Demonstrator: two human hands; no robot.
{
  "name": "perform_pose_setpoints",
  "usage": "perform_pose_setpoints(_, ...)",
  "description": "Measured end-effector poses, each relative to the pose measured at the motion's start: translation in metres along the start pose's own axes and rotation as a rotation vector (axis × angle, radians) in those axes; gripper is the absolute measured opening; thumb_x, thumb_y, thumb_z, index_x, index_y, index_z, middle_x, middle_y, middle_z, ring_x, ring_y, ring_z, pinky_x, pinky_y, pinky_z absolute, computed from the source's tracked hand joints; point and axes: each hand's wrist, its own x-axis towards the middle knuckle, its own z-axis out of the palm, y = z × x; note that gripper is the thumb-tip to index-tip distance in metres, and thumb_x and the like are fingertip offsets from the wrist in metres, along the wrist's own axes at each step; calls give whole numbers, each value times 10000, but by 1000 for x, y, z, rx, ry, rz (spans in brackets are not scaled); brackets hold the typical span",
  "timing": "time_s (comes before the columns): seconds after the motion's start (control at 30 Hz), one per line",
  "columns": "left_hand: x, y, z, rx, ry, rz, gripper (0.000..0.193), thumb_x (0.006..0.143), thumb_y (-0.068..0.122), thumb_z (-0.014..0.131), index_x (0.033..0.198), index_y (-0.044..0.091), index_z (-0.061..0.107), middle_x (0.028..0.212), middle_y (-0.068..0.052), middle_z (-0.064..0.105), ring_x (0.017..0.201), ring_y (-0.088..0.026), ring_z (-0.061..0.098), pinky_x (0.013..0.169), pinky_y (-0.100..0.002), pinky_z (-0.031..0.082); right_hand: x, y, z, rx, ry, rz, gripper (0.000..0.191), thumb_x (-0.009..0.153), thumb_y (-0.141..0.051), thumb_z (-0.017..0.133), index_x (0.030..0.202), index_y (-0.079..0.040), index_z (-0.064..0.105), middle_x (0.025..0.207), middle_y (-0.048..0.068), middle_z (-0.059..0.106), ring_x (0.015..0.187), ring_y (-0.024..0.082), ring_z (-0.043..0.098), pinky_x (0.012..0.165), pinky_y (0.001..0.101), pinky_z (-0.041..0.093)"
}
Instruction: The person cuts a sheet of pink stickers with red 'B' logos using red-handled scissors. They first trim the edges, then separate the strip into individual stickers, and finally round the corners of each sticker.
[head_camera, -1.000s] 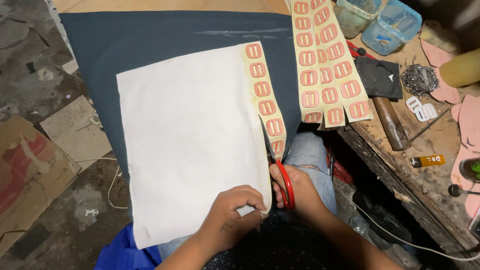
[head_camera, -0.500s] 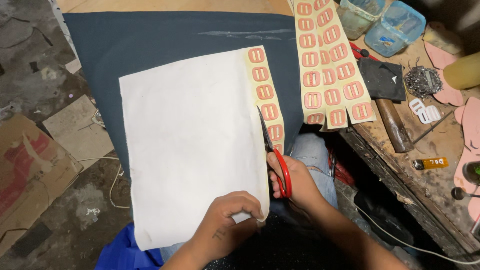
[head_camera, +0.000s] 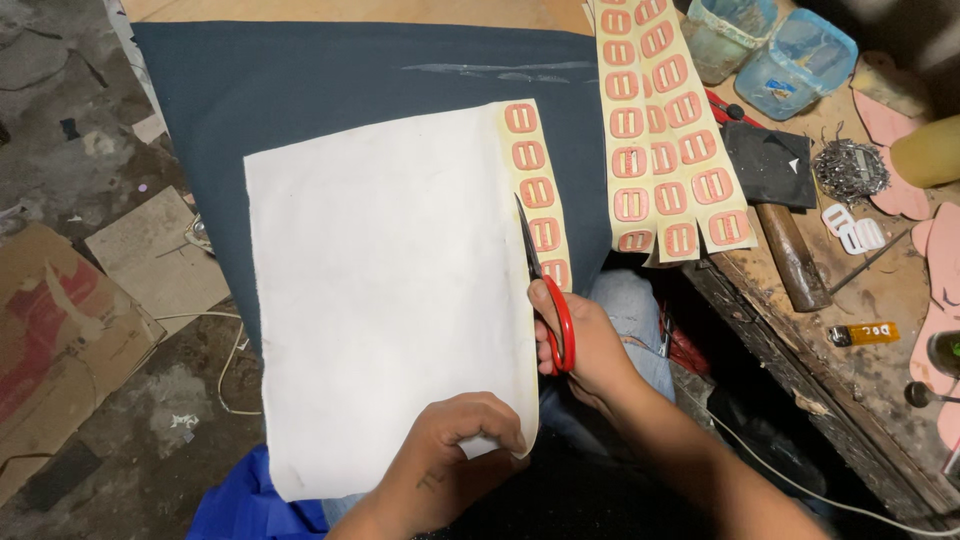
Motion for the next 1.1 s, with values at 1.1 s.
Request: perform_pose_setpoints(1.1, -13, 3, 1, 16, 46, 5, 282, 792, -113, 841, 857, 80, 646, 896, -60, 735, 878, -187, 754, 794, -318, 610, 32, -46, 13, -72, 14, -11, 605, 868, -660, 612, 648, -102, 536, 530, 18, 489, 414, 139, 459, 359, 292, 373)
